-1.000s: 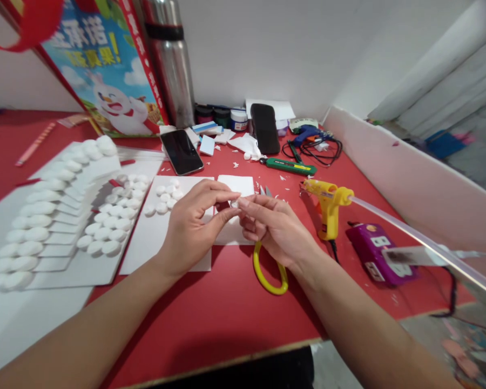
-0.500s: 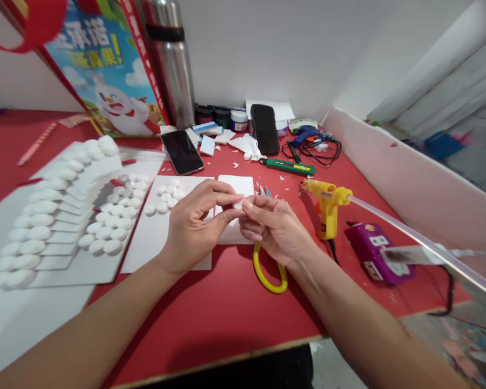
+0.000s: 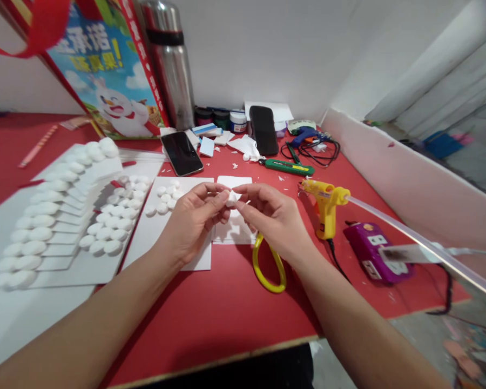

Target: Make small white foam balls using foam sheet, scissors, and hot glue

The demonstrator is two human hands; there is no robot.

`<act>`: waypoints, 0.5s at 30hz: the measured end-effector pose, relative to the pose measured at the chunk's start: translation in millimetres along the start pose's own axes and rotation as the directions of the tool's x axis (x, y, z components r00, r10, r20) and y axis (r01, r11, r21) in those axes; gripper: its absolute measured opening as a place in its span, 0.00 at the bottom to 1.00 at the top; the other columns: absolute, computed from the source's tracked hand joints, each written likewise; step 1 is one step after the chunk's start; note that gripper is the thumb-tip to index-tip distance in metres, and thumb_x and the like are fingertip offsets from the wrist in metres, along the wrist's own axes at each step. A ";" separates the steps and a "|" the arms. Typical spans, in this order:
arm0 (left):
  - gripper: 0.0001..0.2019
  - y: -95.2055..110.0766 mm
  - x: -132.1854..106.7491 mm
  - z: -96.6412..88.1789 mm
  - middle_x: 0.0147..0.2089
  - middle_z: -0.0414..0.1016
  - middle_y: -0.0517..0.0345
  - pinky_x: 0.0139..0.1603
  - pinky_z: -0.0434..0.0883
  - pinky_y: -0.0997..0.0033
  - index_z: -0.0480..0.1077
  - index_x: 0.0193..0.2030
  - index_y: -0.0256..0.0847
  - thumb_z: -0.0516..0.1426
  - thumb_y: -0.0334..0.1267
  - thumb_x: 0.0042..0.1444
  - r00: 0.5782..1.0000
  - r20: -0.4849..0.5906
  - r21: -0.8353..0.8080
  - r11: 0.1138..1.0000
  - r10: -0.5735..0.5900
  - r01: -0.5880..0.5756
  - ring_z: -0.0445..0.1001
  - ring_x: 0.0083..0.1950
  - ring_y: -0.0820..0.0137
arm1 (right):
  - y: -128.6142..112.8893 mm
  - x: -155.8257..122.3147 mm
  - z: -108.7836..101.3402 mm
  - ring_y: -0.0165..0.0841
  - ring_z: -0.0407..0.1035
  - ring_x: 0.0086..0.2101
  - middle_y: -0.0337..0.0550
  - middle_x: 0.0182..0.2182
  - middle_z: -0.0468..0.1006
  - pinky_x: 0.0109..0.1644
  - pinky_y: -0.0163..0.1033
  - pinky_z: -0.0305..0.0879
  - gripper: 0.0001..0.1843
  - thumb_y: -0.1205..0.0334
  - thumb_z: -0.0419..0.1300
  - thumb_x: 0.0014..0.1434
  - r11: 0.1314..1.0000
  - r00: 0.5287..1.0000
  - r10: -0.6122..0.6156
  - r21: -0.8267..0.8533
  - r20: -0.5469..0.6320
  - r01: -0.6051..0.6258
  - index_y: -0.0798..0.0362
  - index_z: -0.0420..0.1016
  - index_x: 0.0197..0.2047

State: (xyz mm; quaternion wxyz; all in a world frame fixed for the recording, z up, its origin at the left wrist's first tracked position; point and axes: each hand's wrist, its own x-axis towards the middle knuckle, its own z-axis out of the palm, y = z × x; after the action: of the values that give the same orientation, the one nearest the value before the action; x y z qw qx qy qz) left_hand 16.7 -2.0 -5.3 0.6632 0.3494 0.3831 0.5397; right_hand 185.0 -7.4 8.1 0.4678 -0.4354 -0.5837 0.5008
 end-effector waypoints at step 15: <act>0.11 0.1 -7.5 0.5 0.41 0.82 0.55 0.44 0.76 0.70 0.80 0.47 0.39 0.67 0.41 0.60 0.969 0.092 0.468 0.848 0.231 -0.247 0.79 0.40 0.69 | 6.6 1.6 3.2 0.25 0.68 0.23 0.35 0.28 0.77 0.25 0.33 0.62 0.13 0.55 0.69 0.60 0.997 0.996 -0.031 -0.079 -0.079 0.024 0.53 0.76 0.43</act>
State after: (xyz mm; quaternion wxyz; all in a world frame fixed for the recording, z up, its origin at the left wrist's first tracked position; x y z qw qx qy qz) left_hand 16.2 -9.4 -3.9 0.4908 0.5551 0.4467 0.5015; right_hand 181.8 -5.6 1.6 0.4804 -0.4649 -0.5896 0.4533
